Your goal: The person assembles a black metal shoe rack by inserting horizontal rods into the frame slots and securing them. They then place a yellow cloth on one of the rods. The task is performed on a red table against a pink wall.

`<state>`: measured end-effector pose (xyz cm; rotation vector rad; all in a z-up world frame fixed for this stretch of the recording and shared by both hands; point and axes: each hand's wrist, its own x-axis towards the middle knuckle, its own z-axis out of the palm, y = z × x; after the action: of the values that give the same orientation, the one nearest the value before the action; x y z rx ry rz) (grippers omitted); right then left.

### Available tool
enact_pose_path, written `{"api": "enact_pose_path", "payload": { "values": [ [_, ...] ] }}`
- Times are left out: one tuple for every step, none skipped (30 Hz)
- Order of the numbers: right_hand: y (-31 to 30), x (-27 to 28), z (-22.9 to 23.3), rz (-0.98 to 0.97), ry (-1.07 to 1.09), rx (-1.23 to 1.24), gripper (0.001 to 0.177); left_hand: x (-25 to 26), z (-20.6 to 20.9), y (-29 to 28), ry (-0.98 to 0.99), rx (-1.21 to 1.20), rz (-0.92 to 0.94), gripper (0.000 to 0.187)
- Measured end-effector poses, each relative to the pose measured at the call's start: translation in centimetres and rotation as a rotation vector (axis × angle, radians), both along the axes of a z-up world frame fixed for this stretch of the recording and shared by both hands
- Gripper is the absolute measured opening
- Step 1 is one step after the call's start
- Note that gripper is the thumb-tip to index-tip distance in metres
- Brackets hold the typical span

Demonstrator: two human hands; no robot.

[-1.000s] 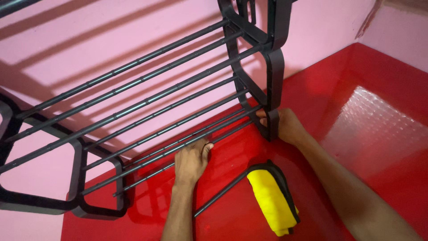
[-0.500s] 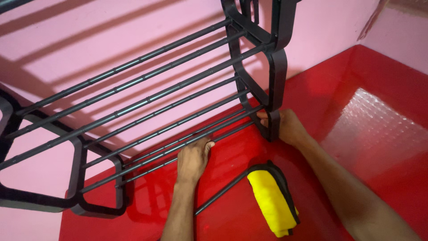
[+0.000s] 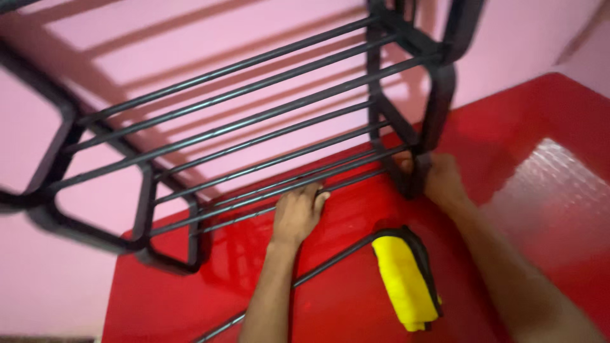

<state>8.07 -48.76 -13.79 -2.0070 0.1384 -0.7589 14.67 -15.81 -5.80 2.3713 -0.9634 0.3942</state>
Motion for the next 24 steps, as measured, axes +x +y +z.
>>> {"api": "enact_pose_path", "payload": {
  "values": [
    [-0.2, 0.1, -0.4, 0.010, -0.067, 0.057, 0.024, -0.1, 0.2, 0.4, -0.012, -0.027, -0.009, 0.031],
    [-0.5, 0.0, -0.7, -0.092, -0.016, 0.057, 0.021, -0.2, 0.5, 0.8, -0.021, -0.052, -0.017, 0.033],
    [-0.6, -0.1, -0.9, -0.193, 0.035, 0.055, 0.021, -0.5, 0.9, 1.3, -0.032, -0.077, -0.026, 0.035],
    [-0.5, -0.2, -1.0, -0.160, -0.027, 0.130, 0.022, -0.7, 1.2, 1.8, -0.012, -0.056, -0.005, 0.037],
    [-0.6, -0.7, -0.9, -0.126, -0.087, 0.206, 0.024, -1.1, 1.6, 2.3, 0.007, -0.035, 0.017, 0.039],
    [-0.7, -1.3, -0.6, -0.186, -0.108, 0.090, 0.019, -1.6, 2.0, 3.1, 0.030, -0.014, 0.039, 0.042],
    [-0.9, -2.0, -0.1, -0.245, -0.132, -0.026, 0.015, -2.0, 2.5, 4.1, -0.012, -0.028, 0.026, 0.040],
    [-0.9, -2.7, 0.2, -0.251, -0.239, -0.008, 0.013, -2.4, 2.9, 5.2, -0.054, -0.040, 0.009, 0.038],
    [-0.8, -3.1, 0.4, -0.255, -0.347, 0.011, 0.014, -2.8, 3.3, 6.3, -0.096, -0.051, -0.009, 0.036],
    [-0.8, -3.3, 0.9, -0.230, -0.440, 0.068, 0.016, -3.4, 3.6, 7.6, -0.113, -0.045, 0.005, 0.033],
    [-1.1, -3.5, 1.5, -0.201, -0.505, 0.108, 0.017, -4.3, 3.8, 9.2, -0.131, -0.039, 0.020, 0.030],
    [-1.4, -3.9, 2.1, -0.175, -0.572, 0.145, 0.017, -5.1, 3.9, 10.7, -0.149, -0.031, 0.030, 0.028],
    [-1.5, -4.3, 2.7, -0.149, -0.611, 0.164, 0.017, -5.7, 4.0, 12.2, -0.164, 0.007, 0.064, 0.023],
    [-1.4, -5.0, 3.4, -0.131, -0.615, 0.151, 0.017, -6.4, 4.0, 13.8, -0.176, 0.045, 0.098, 0.020],
    [-1.1, -5.7, 4.2, -0.113, -0.619, 0.137, 0.017, -6.9, 4.0, 15.3, -0.188, 0.084, 0.132, 0.020],
    [-0.3, -6.2, 5.1, -0.096, -0.628, 0.127, 0.016, -7.3, 4.0, 16.6, -0.225, 0.087, 0.163, 0.021],
    [1.0, -6.6, 6.0, -0.076, -0.634, 0.084, 0.015, -7.7, 3.9, 18.0, -0.262, 0.089, 0.193, 0.024],
    [2.7, -7.2, 7.0, -0.056, -0.638, 0.039, 0.014, -8.2, 3.7, 19.2, -0.294, 0.093, 0.224, 0.027],
    [5.0, -7.9, 8.1, -0.029, -0.653, -0.040, 0.013, -8.5, 3.4, 20.3, -0.274, 0.119, 0.301, 0.030],
    [7.5, -8.4, 9.3, 0.025, -0.668, -0.148, 0.013, -8.6, 3.2, 21.1, -0.258, 0.144, 0.374, 0.033],
    [10.1, -9.1, 10.5, 0.089, -0.684, -0.254, 0.012, -8.8, 3.0, 21.8, -0.241, 0.169, 0.448, 0.035],
    [12.9, -9.5, 11.8, 0.168, -0.691, -0.363, 0.013, -9.1, 2.7, 22.4, -0.241, 0.175, 0.471, 0.037],
    [15.5, -9.5, 13.1, 0.252, -0.678, -0.476, 0.013, -9.4, 2.5, 22.8, -0.242, 0.182, 0.494, 0.039],
    [18.0, -9.2, 14.3, 0.335, -0.664, -0.587, 0.014, -9.4, 2.3, 23.2, -0.242, 0.189, 0.515, 0.041]
  ]
}}
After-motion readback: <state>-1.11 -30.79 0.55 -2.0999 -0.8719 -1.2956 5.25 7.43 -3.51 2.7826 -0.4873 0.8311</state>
